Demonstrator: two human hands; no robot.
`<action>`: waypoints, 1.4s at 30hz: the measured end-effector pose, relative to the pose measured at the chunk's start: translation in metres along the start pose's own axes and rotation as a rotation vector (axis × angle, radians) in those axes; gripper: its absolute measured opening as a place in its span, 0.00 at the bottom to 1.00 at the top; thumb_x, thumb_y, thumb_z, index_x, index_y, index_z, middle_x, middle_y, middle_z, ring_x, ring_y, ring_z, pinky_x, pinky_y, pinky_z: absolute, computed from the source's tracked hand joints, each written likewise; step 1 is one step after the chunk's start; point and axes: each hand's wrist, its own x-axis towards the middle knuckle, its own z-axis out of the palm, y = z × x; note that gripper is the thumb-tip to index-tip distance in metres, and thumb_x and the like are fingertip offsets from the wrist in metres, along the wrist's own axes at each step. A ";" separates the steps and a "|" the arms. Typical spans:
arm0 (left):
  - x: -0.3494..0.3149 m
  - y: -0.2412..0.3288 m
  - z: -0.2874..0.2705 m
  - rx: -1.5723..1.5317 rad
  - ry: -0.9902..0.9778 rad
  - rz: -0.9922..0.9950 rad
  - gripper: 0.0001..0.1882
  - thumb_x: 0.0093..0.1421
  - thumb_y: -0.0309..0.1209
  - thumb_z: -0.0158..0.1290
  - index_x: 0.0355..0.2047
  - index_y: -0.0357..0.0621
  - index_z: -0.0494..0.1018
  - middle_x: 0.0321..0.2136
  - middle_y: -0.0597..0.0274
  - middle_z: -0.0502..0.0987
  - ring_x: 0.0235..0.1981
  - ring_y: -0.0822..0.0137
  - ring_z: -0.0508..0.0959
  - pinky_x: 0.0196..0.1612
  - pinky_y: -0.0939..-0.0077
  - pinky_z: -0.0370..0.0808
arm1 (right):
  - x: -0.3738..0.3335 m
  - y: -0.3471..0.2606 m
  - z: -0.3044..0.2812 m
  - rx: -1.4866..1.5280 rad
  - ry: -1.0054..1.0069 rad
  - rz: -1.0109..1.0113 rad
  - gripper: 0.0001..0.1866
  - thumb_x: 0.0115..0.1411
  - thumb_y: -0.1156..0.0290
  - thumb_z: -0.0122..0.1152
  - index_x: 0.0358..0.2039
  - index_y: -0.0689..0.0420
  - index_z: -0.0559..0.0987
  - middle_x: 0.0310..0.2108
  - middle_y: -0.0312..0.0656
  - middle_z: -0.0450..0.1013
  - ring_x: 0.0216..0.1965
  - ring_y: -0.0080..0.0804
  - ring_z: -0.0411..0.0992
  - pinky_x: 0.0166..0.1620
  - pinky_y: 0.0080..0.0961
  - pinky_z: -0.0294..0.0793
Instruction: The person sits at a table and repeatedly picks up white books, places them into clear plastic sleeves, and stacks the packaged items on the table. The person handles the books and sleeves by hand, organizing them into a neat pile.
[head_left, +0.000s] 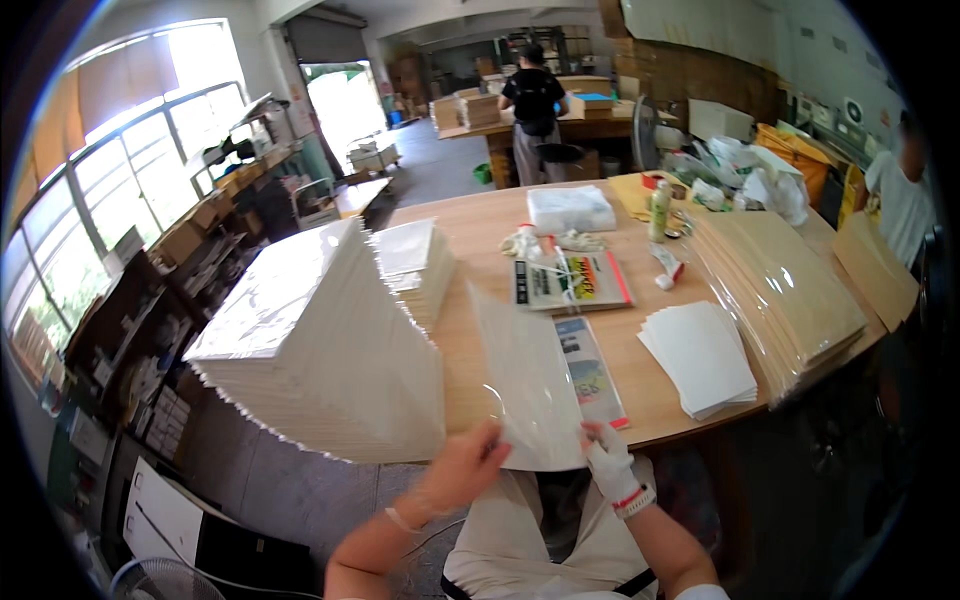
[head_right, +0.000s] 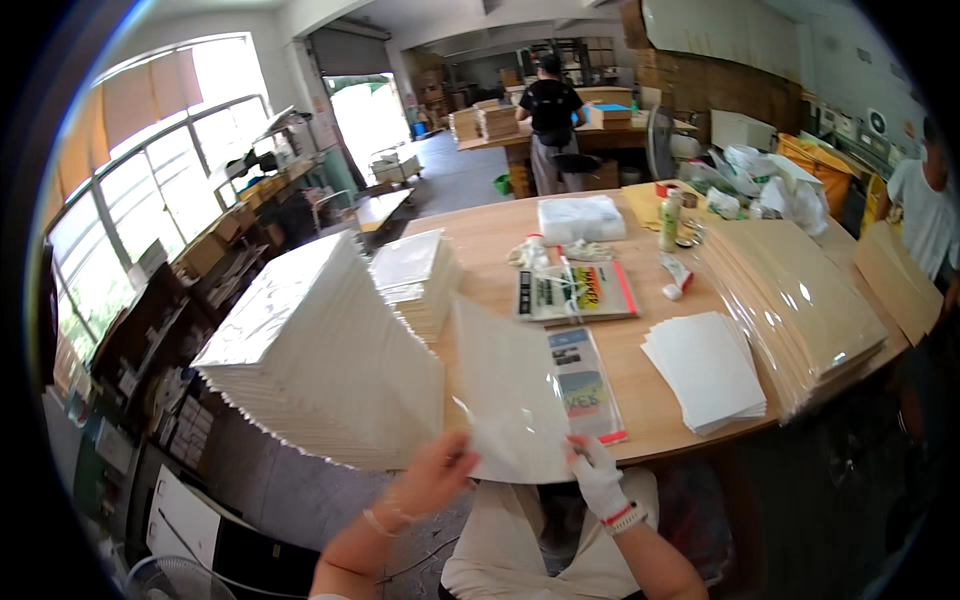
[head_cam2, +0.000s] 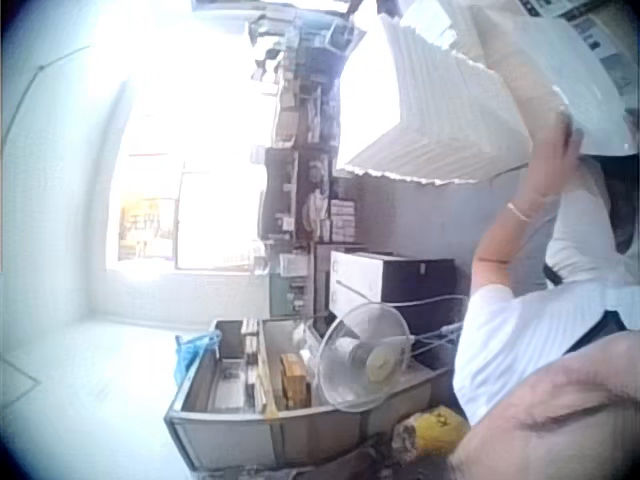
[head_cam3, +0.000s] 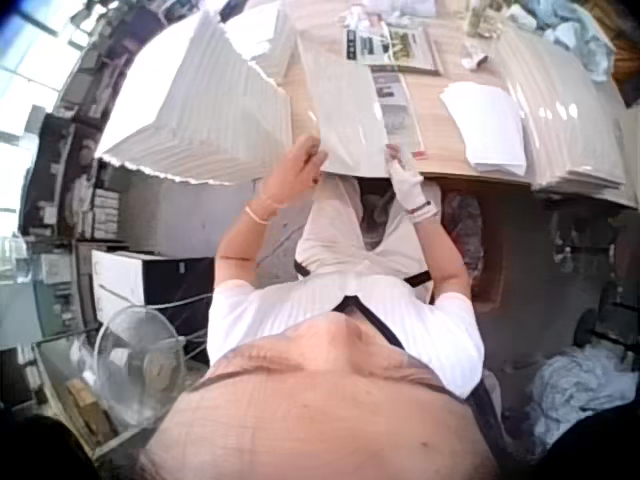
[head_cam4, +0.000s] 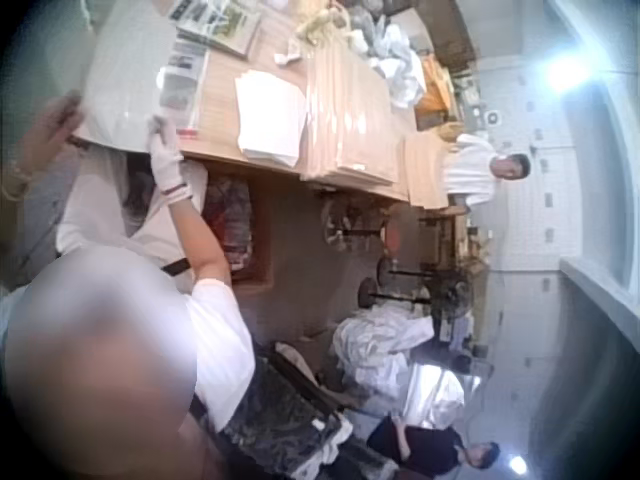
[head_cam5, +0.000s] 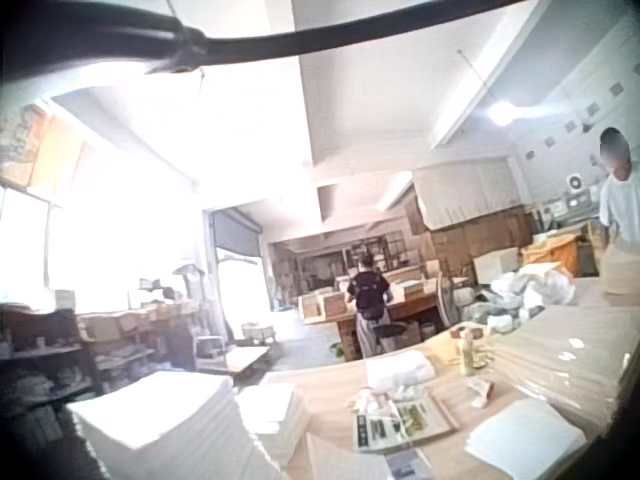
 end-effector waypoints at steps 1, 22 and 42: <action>-0.012 0.015 -0.031 -0.096 0.090 -0.035 0.09 0.59 0.33 0.47 0.29 0.39 0.64 0.16 0.60 0.67 0.17 0.71 0.70 0.21 0.73 0.68 | 0.010 -0.044 0.027 0.015 -0.106 -0.066 0.15 0.54 0.78 0.46 0.44 0.64 0.69 0.29 0.35 0.68 0.25 0.16 0.64 0.29 0.14 0.65; -0.101 -0.070 -0.283 0.722 1.198 0.171 0.20 0.61 0.35 0.37 0.49 0.34 0.64 0.53 0.52 0.61 0.53 0.61 0.63 0.51 0.71 0.62 | 0.060 -0.079 0.098 -0.363 -0.618 -0.488 0.11 0.56 0.71 0.49 0.37 0.61 0.74 0.25 0.42 0.71 0.26 0.21 0.70 0.29 0.18 0.68; 0.044 -0.118 0.131 0.317 0.009 0.126 0.18 0.48 0.19 0.48 0.42 0.35 0.65 0.40 0.42 0.70 0.43 0.50 0.71 0.43 0.69 0.69 | 0.064 -0.013 -0.214 0.340 0.812 0.154 0.13 0.56 0.56 0.53 0.30 0.53 0.68 0.25 0.42 0.70 0.18 0.34 0.70 0.19 0.27 0.70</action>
